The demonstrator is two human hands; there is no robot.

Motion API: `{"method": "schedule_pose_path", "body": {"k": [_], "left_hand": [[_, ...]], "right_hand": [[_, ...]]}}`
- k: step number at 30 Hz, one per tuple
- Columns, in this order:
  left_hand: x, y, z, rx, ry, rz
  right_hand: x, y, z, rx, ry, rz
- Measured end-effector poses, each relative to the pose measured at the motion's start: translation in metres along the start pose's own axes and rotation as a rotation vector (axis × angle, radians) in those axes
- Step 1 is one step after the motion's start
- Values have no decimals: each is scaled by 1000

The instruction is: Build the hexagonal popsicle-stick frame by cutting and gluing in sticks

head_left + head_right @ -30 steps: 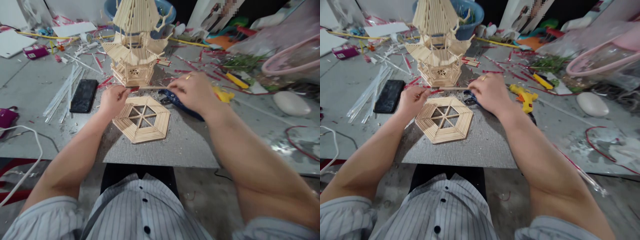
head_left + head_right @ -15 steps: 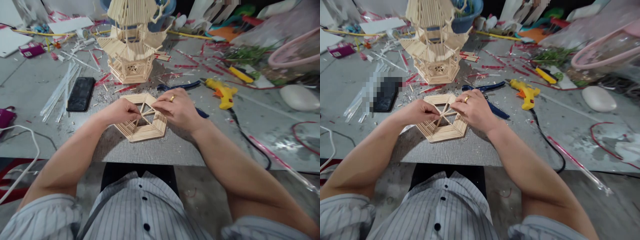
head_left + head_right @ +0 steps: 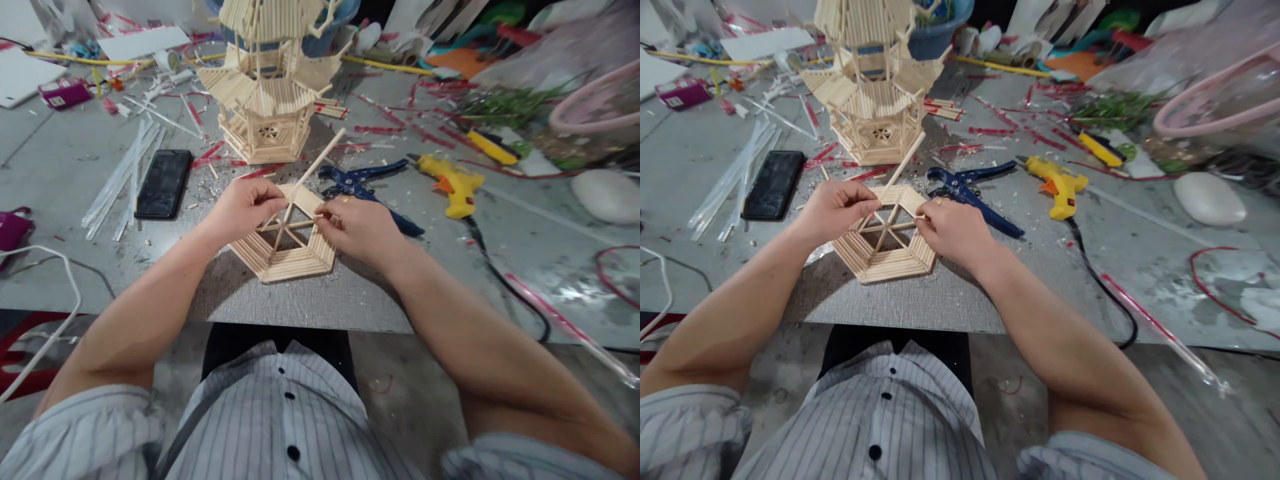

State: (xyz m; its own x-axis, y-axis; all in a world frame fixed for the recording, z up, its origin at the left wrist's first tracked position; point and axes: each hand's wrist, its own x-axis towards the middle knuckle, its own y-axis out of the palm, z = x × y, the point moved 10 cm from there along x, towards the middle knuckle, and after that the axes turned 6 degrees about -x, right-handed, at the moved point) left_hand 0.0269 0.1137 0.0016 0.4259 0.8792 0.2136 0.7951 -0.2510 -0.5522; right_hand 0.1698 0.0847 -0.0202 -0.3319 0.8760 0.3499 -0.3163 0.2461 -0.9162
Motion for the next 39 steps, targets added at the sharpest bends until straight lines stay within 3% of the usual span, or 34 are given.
{"method": "schedule_pose_path", "body": {"k": [6, 11, 14, 21, 28, 35, 39], "left_hand": [[-6, 17, -4, -60, -28, 108], [-5, 14, -1, -46, -19, 62], [-4, 13, 0, -58, -23, 47], [-8, 24, 4, -30, -70, 158], [-5, 22, 8, 155, -62, 191], [-5, 26, 12, 281, -79, 256], [-5, 30, 15, 316, -84, 286]], "right_hand": [[0, 1, -2, 281, 104, 16], [-2, -3, -15, 62, 148, -54], [-1, 5, -21, -23, 149, -8], [2, 11, -12, 219, 71, 51], [1, 12, -5, 263, 31, 64], [-3, -12, -18, 185, 196, -89], [-4, -18, -18, 171, 197, -110]]}}
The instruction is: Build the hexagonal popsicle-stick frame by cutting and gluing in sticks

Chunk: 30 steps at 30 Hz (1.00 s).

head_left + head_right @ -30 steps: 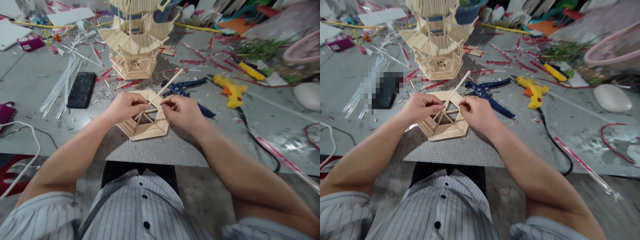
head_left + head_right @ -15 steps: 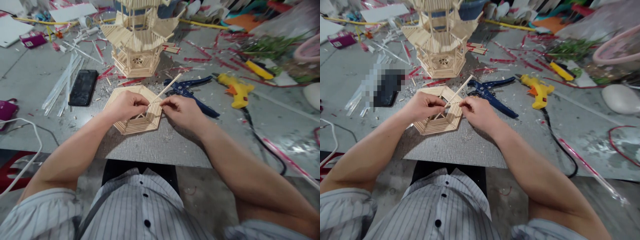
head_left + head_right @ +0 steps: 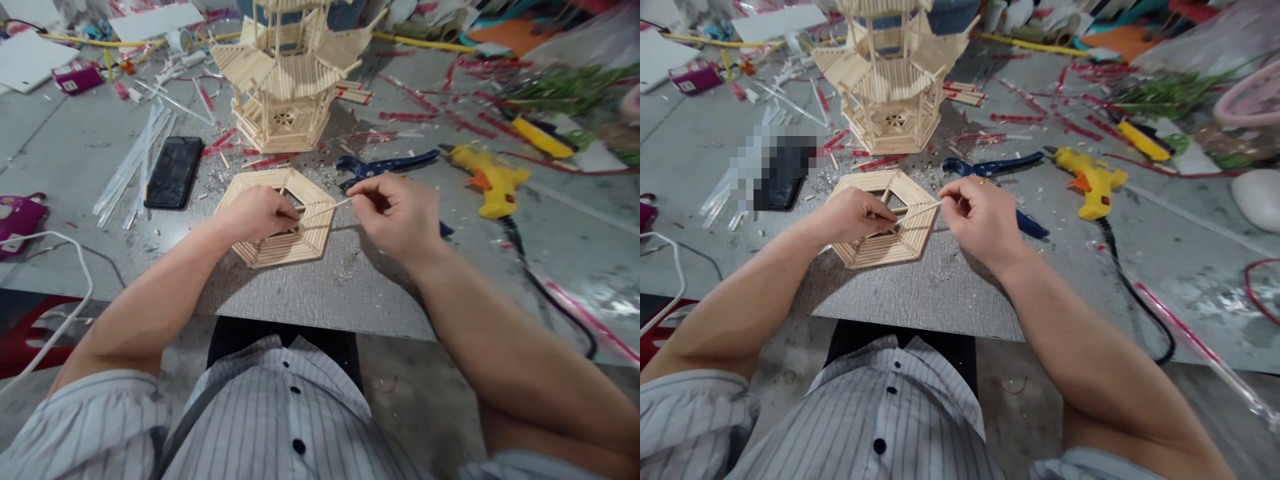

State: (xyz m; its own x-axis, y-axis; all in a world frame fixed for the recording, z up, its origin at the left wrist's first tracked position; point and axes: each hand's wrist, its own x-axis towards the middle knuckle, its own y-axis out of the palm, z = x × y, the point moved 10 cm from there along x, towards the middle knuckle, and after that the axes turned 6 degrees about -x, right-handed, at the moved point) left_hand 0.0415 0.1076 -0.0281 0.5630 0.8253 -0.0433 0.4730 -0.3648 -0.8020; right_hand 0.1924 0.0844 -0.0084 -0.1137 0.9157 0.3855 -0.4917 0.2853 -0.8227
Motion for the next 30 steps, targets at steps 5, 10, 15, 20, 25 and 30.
{"method": "schedule_pose_path", "body": {"k": [5, 10, 15, 20, 25, 30], "left_hand": [[0, 3, 2, 50, -17, 31], [0, 8, -3, 102, 15, 75], [0, 8, -4, 69, 29, 55], [1, 10, -3, 19, 57, 40], [2, 10, 2, -41, 31, 31], [1, 10, 0, -32, 33, 32]], "right_hand": [[0, 7, 9, -18, -83, 46], [-3, 7, 18, -2, -182, 17], [-5, 10, 19, -18, -212, 24], [-8, 16, 23, -87, -250, 81], [-14, 31, 33, -219, -368, 213], [-14, 39, 37, -276, -458, 258]]}}
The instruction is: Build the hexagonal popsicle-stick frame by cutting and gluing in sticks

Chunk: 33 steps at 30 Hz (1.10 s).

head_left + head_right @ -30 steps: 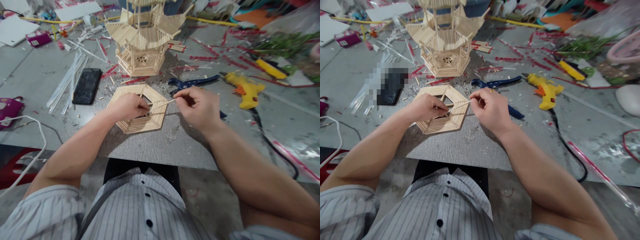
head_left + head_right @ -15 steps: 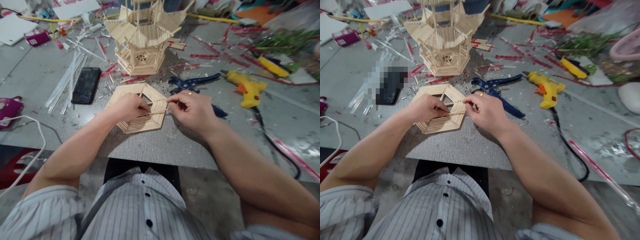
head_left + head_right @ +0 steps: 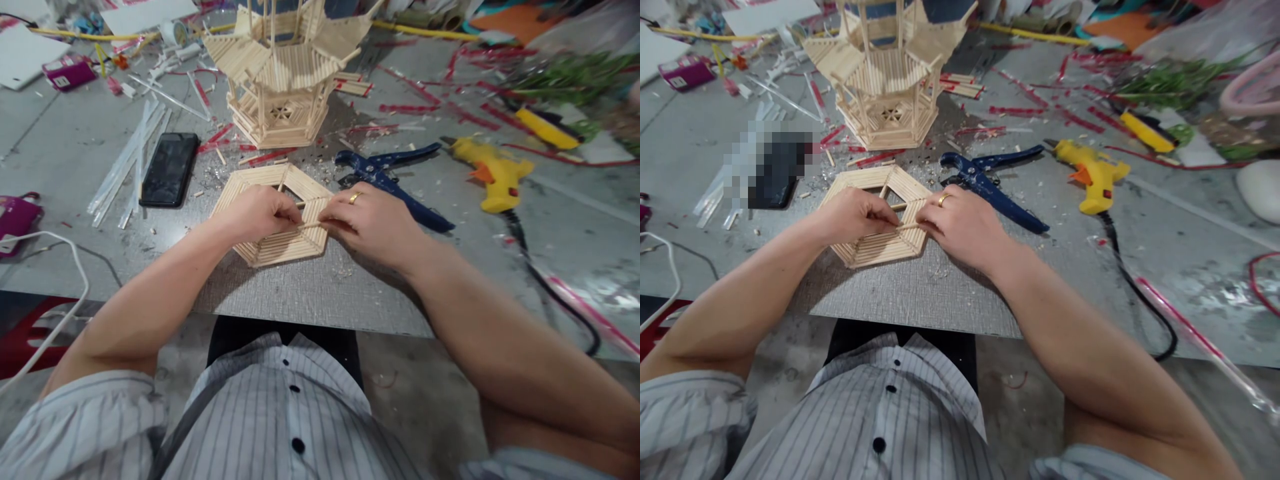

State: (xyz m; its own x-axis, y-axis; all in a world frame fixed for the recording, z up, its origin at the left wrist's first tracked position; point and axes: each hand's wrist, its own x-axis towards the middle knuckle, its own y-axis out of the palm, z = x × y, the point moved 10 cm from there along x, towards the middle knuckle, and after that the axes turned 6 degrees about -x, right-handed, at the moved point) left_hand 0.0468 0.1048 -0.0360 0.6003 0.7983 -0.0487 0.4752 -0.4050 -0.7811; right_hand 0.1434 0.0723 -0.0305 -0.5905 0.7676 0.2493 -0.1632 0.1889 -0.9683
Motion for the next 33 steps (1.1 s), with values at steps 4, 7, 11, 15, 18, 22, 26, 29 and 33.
{"method": "schedule_pose_path", "body": {"k": [4, 7, 11, 15, 18, 22, 26, 29, 33], "left_hand": [[-1, -1, 0, 24, -29, 30], [-1, -2, 0, 61, -50, 56], [-1, -3, 1, 97, -72, 59], [-1, -1, 1, 116, -79, 77], [-1, 0, 1, 136, -83, 87], [-2, 0, 1, 146, -93, 105], [-2, 1, 2, 133, -99, 114], [-2, 1, 5, 105, -99, 109], [-1, 2, 6, 87, -76, 113]], "right_hand": [[1, -3, -1, -29, -18, -22], [1, -5, 0, -32, -18, -40], [1, -4, 0, -13, -19, -53], [0, -1, 1, -33, -34, -56], [0, 0, 1, -44, -42, -53], [1, -1, 1, -32, -35, -50], [1, -1, 1, -16, -23, -26], [1, -1, 1, -3, -14, -9], [1, 2, 0, 16, -13, 7]]}}
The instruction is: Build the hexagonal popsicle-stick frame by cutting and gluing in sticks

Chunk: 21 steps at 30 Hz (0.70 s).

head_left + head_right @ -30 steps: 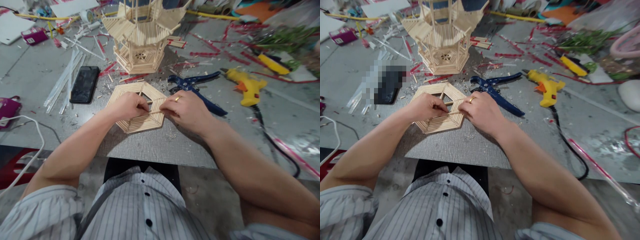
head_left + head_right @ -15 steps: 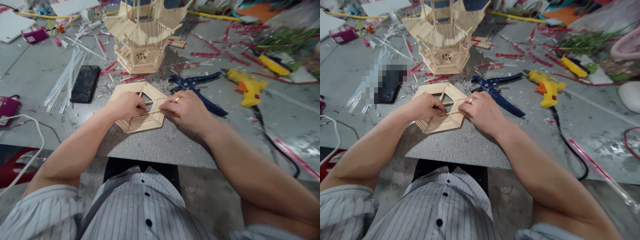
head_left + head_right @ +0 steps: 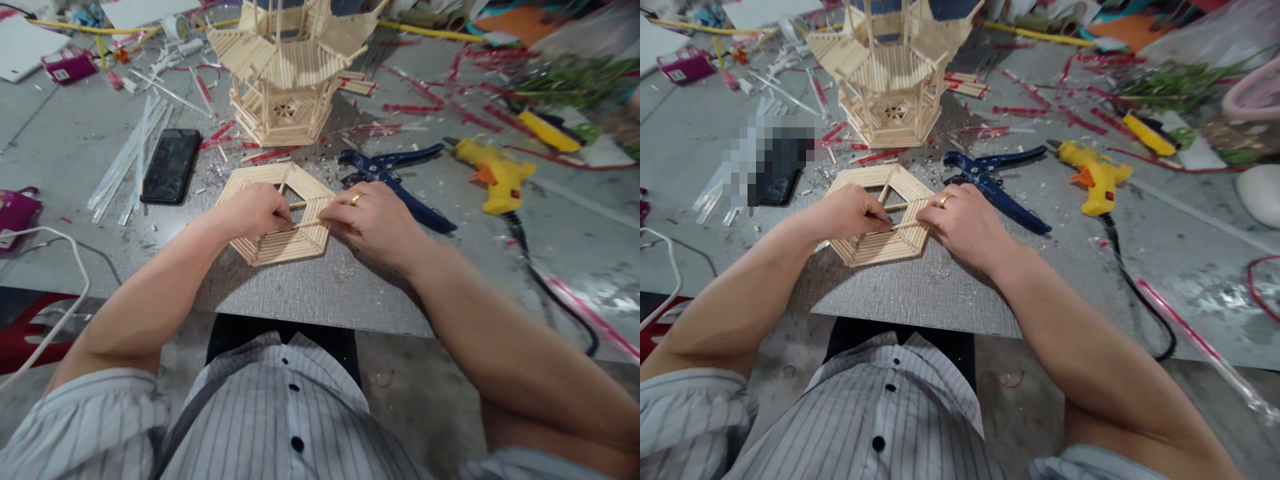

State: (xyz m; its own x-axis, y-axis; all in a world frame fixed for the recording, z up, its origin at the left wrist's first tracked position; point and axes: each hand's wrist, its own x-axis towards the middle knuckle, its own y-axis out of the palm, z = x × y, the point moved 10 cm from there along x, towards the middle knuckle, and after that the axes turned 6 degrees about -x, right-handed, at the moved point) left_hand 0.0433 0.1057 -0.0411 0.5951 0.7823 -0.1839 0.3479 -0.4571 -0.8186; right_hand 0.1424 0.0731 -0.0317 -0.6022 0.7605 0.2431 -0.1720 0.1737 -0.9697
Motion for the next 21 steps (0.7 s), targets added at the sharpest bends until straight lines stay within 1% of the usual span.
{"method": "schedule_pose_path", "body": {"k": [8, 13, 21], "left_hand": [[-1, 1, -1, 29, -17, 17], [-1, -1, -3, 42, -26, 16], [-2, 0, -2, 84, -55, 6]], "right_hand": [[0, 2, 1, 10, -24, 4], [0, 1, 2, -13, -27, -8], [1, 0, 2, -19, -18, 8]]}}
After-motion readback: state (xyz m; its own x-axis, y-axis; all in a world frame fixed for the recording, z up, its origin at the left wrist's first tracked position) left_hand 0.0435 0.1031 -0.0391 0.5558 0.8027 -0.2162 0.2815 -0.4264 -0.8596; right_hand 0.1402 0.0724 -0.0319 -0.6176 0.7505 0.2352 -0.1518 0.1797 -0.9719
